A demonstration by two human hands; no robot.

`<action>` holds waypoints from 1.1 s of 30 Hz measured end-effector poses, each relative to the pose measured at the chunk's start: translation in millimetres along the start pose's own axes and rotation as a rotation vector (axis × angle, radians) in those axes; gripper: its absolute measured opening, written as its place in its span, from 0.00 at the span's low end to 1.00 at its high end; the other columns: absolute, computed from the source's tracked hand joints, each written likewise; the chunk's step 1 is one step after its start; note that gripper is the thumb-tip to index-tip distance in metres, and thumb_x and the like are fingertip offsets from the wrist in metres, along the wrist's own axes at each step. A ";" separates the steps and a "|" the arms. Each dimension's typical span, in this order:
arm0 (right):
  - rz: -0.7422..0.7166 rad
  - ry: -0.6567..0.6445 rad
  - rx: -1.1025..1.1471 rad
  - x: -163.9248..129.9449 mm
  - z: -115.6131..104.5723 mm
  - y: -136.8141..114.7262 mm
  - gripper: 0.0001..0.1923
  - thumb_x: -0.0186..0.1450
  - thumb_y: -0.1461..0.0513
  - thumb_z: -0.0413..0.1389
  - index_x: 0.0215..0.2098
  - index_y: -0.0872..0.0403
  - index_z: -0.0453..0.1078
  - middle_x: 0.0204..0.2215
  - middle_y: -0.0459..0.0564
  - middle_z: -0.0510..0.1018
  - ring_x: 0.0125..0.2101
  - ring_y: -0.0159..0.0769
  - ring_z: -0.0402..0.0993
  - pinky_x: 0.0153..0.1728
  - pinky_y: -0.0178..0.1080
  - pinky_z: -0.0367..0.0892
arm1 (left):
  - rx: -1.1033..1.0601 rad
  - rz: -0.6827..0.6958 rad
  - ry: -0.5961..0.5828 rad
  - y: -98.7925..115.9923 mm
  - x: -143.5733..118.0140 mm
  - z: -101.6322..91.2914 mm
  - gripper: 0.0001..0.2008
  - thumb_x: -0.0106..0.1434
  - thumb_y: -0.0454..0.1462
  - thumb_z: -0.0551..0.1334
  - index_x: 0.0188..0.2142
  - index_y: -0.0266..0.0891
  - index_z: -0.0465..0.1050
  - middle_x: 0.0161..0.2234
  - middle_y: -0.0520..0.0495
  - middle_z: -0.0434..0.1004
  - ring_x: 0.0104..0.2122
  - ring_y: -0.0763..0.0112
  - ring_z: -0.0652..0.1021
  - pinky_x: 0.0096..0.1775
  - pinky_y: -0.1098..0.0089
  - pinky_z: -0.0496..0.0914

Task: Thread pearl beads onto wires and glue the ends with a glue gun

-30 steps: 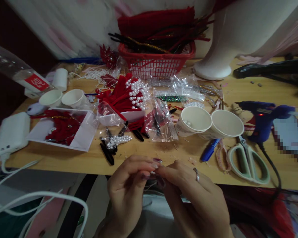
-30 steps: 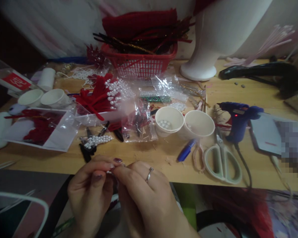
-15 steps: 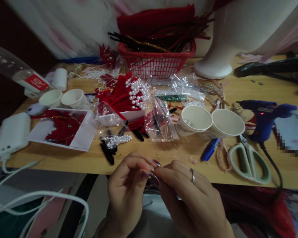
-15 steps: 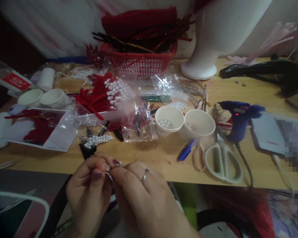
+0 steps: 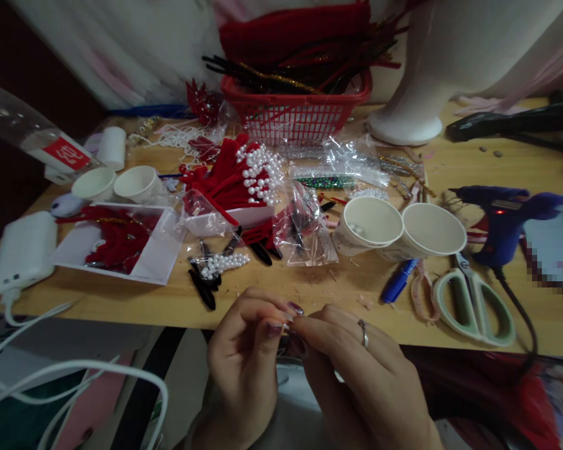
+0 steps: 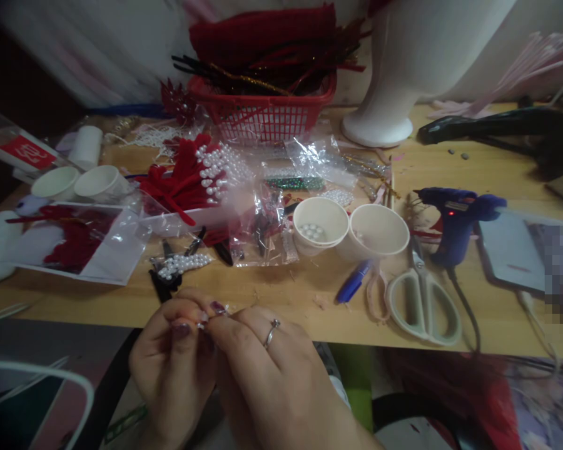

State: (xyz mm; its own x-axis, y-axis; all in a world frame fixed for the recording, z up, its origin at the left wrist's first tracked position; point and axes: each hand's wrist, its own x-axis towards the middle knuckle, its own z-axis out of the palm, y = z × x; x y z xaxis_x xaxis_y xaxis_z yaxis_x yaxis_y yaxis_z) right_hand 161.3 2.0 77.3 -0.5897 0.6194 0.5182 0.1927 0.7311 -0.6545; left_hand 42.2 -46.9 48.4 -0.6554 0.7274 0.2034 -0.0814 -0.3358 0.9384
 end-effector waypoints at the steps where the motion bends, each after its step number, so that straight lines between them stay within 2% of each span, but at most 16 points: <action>1: 0.003 0.008 -0.008 -0.4 -0.4 -0.4 0.15 0.70 0.74 0.49 0.48 0.55 0.72 0.29 0.47 0.81 0.28 0.33 0.79 0.29 0.33 0.74 | -0.009 0.004 -0.002 0.2 0.1 0.5 0.14 0.69 0.44 0.70 0.29 0.41 0.79 0.29 0.52 0.80 0.30 0.75 0.80 0.34 0.80 0.76; 6: 0.023 0.041 -0.023 -1.4 0.0 -2.0 0.14 0.70 0.74 0.49 0.46 0.55 0.72 0.29 0.46 0.80 0.29 0.31 0.79 0.29 0.31 0.72 | -0.033 0.026 -0.022 -0.2 -0.2 1.2 0.13 0.69 0.43 0.70 0.29 0.41 0.79 0.30 0.53 0.81 0.31 0.76 0.81 0.34 0.80 0.77; 12: 0.015 0.044 -0.018 -0.5 0.9 1.6 0.15 0.69 0.75 0.50 0.45 0.55 0.73 0.28 0.47 0.80 0.27 0.32 0.78 0.28 0.33 0.72 | 0.141 0.222 -0.086 -11.8 -3.3 -9.0 0.06 0.72 0.37 0.66 0.38 0.43 0.82 0.35 0.51 0.84 0.36 0.72 0.83 0.41 0.74 0.77; 14: 0.030 0.033 0.035 0.0 0.6 4.3 0.14 0.70 0.74 0.50 0.45 0.54 0.74 0.28 0.47 0.80 0.27 0.33 0.78 0.27 0.33 0.72 | 0.130 0.233 -0.104 -15.4 -3.7 -13.0 0.04 0.71 0.37 0.67 0.40 0.45 0.83 0.37 0.51 0.86 0.37 0.70 0.84 0.43 0.72 0.78; 18: 0.028 0.023 0.145 0.2 -0.7 8.9 0.13 0.70 0.73 0.52 0.46 0.54 0.74 0.29 0.49 0.81 0.28 0.35 0.78 0.26 0.34 0.72 | -0.054 0.045 -0.190 -17.0 -0.7 -18.6 0.03 0.69 0.38 0.70 0.42 0.48 0.83 0.38 0.52 0.85 0.39 0.70 0.85 0.42 0.73 0.79; 21: 0.040 0.019 0.160 -0.6 -1.3 10.4 0.13 0.70 0.73 0.54 0.47 0.54 0.74 0.31 0.50 0.82 0.30 0.35 0.79 0.28 0.34 0.73 | -0.092 0.009 -0.235 -15.9 2.5 -21.7 0.03 0.69 0.36 0.70 0.40 0.48 0.83 0.40 0.52 0.85 0.41 0.70 0.84 0.44 0.73 0.79; 25: 0.064 0.035 0.205 -1.8 -0.7 11.7 0.11 0.69 0.73 0.57 0.45 0.54 0.73 0.33 0.49 0.85 0.31 0.32 0.81 0.33 0.33 0.76 | -0.148 -0.049 -0.222 -14.4 5.2 -23.0 0.02 0.68 0.38 0.71 0.37 0.47 0.84 0.37 0.52 0.83 0.39 0.72 0.83 0.44 0.75 0.78; 33: 0.037 0.050 0.277 -0.4 0.5 13.6 0.13 0.67 0.76 0.58 0.45 0.55 0.75 0.33 0.50 0.86 0.32 0.32 0.82 0.35 0.33 0.77 | -0.264 -0.200 -0.153 -4.9 8.5 -11.1 0.07 0.63 0.42 0.75 0.29 0.45 0.84 0.30 0.52 0.78 0.31 0.75 0.80 0.35 0.78 0.77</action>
State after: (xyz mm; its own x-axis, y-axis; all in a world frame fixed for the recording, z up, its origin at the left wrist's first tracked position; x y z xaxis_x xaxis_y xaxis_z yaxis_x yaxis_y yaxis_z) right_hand 163.7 11.5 67.8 -0.5452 0.6628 0.5133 -0.0121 0.6060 -0.7954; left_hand 28.6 -45.8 42.4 -0.4888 0.8686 0.0811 -0.4009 -0.3062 0.8634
